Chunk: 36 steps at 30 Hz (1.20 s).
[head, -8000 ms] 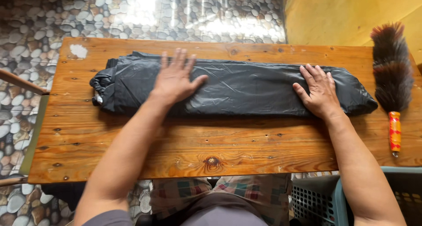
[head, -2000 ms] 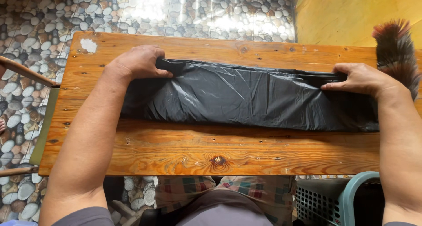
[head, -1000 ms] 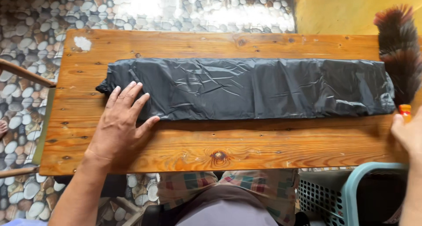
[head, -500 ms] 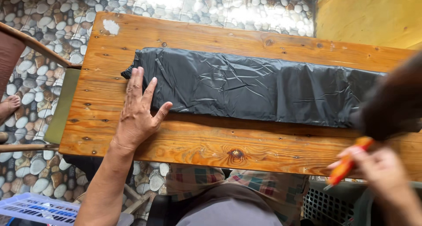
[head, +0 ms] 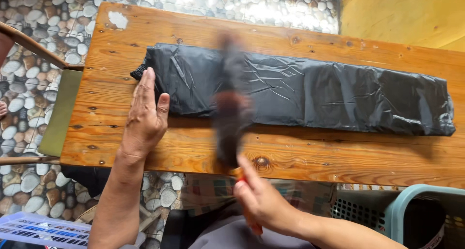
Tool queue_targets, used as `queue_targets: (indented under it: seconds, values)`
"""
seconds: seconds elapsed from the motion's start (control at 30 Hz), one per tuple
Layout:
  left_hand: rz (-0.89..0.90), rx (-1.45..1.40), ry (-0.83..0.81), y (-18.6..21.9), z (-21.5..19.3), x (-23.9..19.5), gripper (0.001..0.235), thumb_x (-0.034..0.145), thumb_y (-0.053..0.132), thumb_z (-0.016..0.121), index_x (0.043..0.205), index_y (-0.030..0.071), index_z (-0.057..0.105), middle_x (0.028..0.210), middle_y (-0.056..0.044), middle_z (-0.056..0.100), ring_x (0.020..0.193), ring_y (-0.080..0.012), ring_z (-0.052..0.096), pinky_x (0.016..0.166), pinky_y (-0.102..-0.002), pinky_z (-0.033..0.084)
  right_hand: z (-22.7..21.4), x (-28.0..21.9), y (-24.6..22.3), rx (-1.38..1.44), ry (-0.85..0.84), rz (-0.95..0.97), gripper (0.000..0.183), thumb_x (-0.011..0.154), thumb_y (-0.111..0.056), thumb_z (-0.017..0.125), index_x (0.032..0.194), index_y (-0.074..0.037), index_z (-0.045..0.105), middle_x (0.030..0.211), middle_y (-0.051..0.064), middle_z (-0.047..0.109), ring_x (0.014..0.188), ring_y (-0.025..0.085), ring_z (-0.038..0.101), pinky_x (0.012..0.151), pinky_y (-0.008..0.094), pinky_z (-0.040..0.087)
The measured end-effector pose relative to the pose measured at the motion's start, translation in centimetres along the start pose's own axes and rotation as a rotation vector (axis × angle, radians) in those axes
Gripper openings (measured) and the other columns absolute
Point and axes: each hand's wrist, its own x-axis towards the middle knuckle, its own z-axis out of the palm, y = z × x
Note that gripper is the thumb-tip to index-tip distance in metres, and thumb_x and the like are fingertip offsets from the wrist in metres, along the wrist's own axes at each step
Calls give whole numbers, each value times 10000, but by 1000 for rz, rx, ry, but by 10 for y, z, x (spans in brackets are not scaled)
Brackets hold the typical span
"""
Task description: The person cleans a black plastic package with a feather duster on a wooden table, then places it in a basket. They retrieve a larger black package, unfold it, and clean it with the duster before folding it back up.
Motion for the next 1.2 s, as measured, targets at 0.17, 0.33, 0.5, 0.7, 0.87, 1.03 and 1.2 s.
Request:
queue_targets:
  seconds: [0.17, 0.33, 0.5, 0.7, 0.87, 1.03, 1.2]
  values:
    - [-49, -11, 94, 15, -13, 4, 654, 1160, 381, 269, 1604, -97, 223, 1688, -285, 190, 1607, -403, 182, 1347, -498, 190, 6, -7, -38, -60, -56, -77, 705, 984, -230, 351, 1648, -169, 122, 488, -42, 501, 278, 142, 543, 361, 272, 512]
    - [74, 26, 177, 40, -24, 15, 573, 1175, 292, 316, 1563, -129, 297, 1652, -310, 246, 1580, -472, 225, 1339, -582, 216, -3, -7, -19, -309, -165, -128, 716, 1004, -265, 457, 1667, -242, 185, 875, 9, 579, 739, 171, 549, 801, 279, 469]
    - [306, 149, 111, 61, -24, 30, 591, 1162, 321, 399, 1523, -145, 362, 1604, -337, 353, 1527, -537, 321, 1290, -685, 220, -32, -27, -51, -279, -107, -20, 756, 979, -202, 394, 1662, -259, 76, 428, -9, 595, 329, 141, 646, 549, 256, 658]
    - [406, 356, -181, 53, 12, 45, 667, 1070, 440, 518, 1500, -67, 571, 1619, -291, 463, 1528, -394, 415, 1261, -523, 304, -103, -49, 4, -462, 51, 14, 623, 996, -344, 485, 1602, -325, 344, 1284, 17, 764, 957, 144, 737, 898, 244, 482]
    - [344, 386, -222, 34, 17, 36, 688, 1017, 484, 564, 1496, -5, 628, 1613, -284, 527, 1537, -399, 456, 1290, -529, 313, -227, -115, 84, 79, 721, 213, 183, 1084, -286, 440, 1191, -138, 443, 723, 95, 537, 320, 216, 464, 254, 314, 294]
    - [317, 331, -183, 32, 21, 39, 702, 1075, 452, 515, 1498, -102, 605, 1617, -307, 525, 1548, -410, 435, 1283, -609, 257, -195, -106, 67, 82, 924, 72, 57, 1094, -125, 379, 1065, -118, 331, 708, 99, 502, 339, 233, 498, 266, 328, 353]
    - [244, 119, -171, 38, 13, 42, 715, 1145, 408, 344, 1531, -175, 488, 1643, -332, 414, 1563, -445, 333, 1271, -665, 162, -112, -82, 40, -264, 80, 16, 657, 1011, -329, 468, 1598, -91, 295, 1697, 104, 273, 1565, 187, 254, 1233, 320, 167]
